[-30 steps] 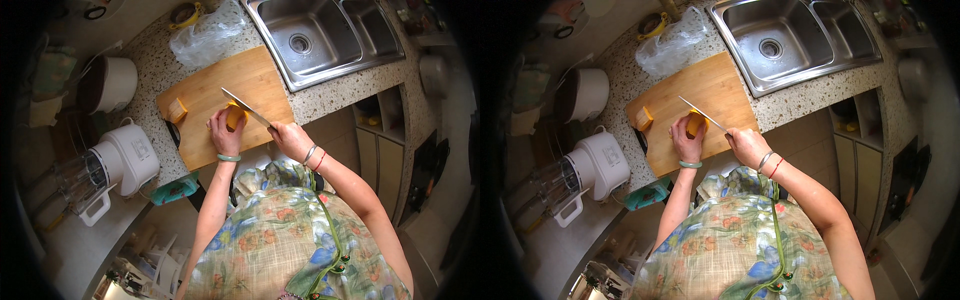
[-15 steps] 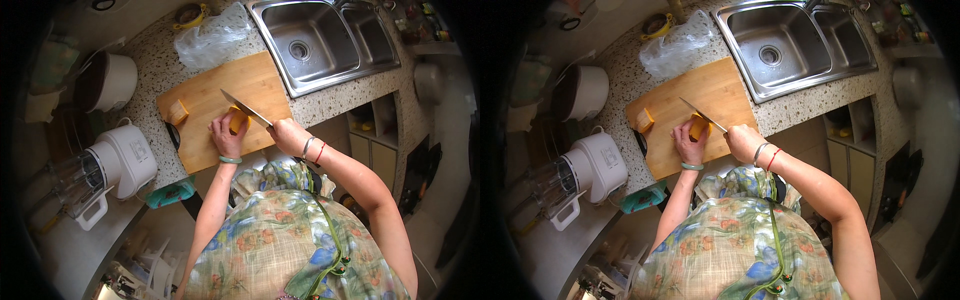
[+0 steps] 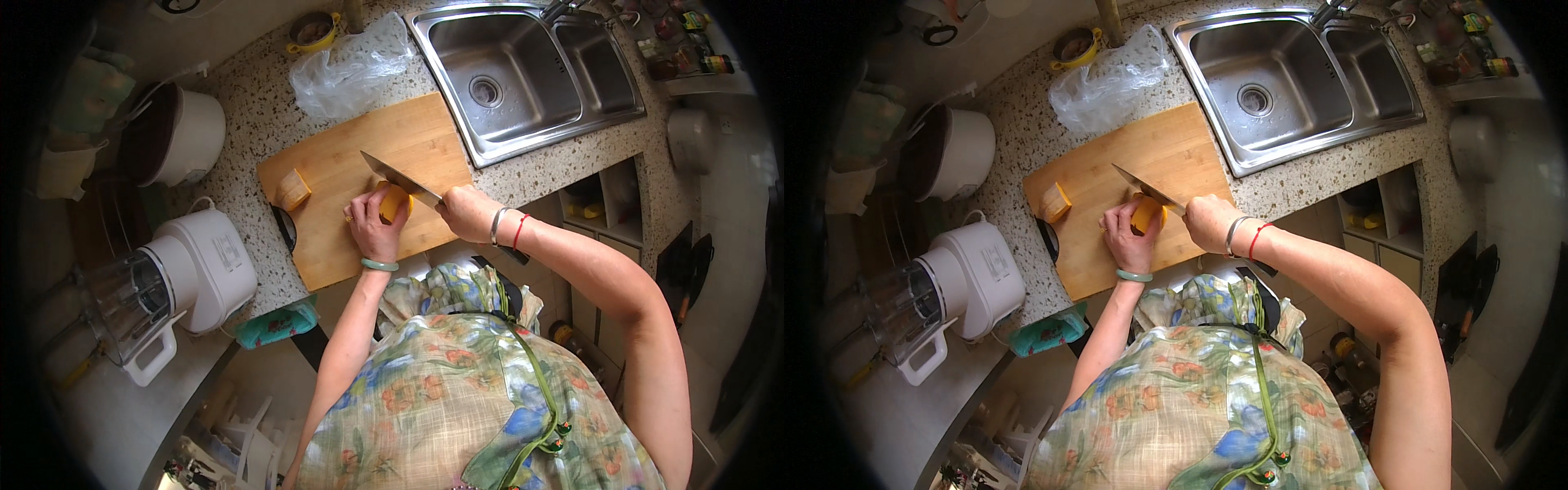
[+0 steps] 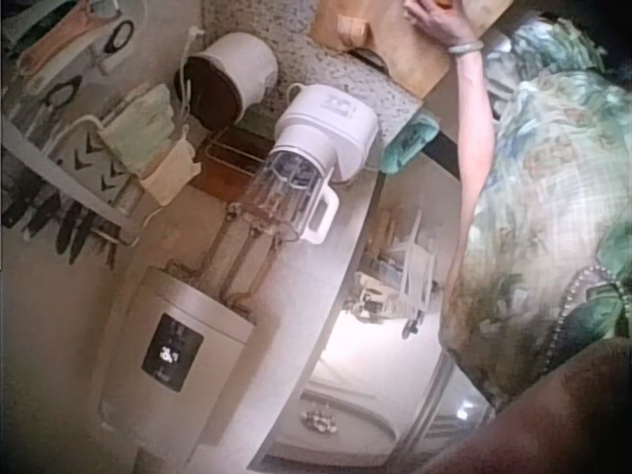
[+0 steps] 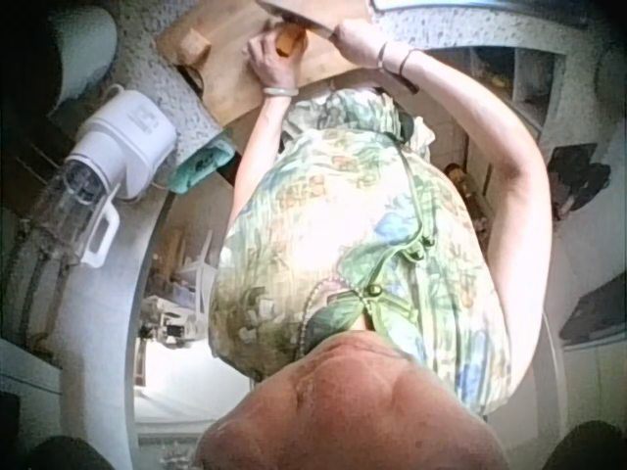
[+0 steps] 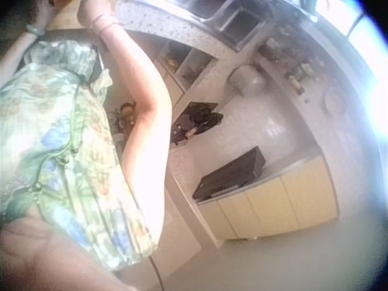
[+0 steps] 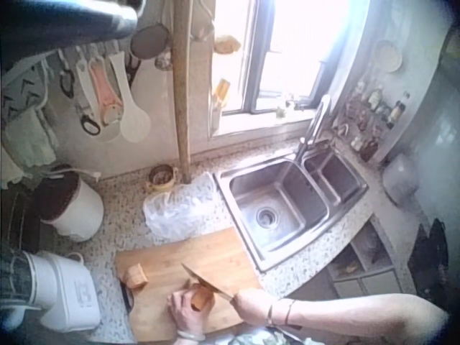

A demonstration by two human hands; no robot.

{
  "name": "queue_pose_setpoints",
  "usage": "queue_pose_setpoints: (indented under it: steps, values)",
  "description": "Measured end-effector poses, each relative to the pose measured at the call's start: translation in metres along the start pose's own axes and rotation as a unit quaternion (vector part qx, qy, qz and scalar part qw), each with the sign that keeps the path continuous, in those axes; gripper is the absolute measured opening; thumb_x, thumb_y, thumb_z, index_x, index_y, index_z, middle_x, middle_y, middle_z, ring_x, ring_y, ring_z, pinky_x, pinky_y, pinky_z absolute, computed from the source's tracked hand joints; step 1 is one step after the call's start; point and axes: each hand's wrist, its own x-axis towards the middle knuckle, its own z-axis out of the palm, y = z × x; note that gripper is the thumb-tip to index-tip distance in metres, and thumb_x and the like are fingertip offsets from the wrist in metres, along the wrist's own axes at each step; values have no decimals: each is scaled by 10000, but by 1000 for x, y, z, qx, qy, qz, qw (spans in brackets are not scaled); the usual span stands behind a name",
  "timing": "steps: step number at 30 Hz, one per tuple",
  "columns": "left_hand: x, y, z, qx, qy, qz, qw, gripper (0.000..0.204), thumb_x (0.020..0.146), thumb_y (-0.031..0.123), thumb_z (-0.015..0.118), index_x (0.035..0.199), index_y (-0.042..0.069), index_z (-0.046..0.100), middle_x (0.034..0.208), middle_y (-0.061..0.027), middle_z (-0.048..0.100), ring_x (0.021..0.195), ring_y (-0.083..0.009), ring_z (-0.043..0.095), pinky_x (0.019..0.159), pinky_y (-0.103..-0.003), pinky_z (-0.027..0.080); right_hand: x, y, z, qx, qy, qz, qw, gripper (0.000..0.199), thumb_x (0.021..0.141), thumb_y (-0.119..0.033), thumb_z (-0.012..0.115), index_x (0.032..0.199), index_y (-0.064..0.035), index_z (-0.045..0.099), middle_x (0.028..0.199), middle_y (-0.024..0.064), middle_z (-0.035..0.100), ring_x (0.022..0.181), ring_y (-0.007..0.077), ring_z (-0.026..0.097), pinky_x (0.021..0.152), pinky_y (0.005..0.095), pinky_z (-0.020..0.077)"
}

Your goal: The person places a wooden cutting board on the kitchen counter, then unwraps a piece of pumpkin from plastic. Using a cleaver, the person slices the pumpkin into smaller pieces on the cutting board.

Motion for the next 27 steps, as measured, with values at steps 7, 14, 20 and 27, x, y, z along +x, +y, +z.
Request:
queue_pose_setpoints:
  steps: [7, 14, 20, 27]
  values:
    - [0, -2, 1, 2, -9, -11, 1000, 405, 733, 234, 845, 1081, 147, 656, 1009, -72, 566, 961, -302, 549, 862, -431, 449, 1, -18, -20, 33, -46, 50, 997, 315, 969, -189, 535, 865, 59, 699, 783, 278, 682, 684, 413, 694, 643, 463, 574]
    - [1, -3, 1, -1, -16, 5, 1000, 405, 737, 237, 841, 1086, 155, 653, 1005, -78, 561, 953, -307, 541, 852, -431, 450, 2, 14, 25, 49, 79, -13, 996, 362, 974, -229, 560, 795, 60, 684, 764, 316, 641, 784, 481, 655, 698, 531, 527]
    - [1, -6, -2, -12, -10, 41, 999, 396, 733, 238, 838, 1074, 167, 649, 1005, -73, 562, 938, -308, 548, 824, -435, 466, -8, 13, 34, 56, 75, 5, 996, 293, 962, -205, 559, 874, 31, 708, 867, 316, 673, 852, 482, 667, 760, 534, 544]
    - [1, -12, 2, -6, -18, 57, 998, 394, 737, 265, 830, 1075, 175, 649, 999, -76, 560, 933, -319, 550, 823, -449, 475, -3, 26, 61, 81, 150, -35, 985, 331, 981, -234, 543, 833, 25, 687, 807, 305, 657, 813, 492, 646, 728, 549, 522]
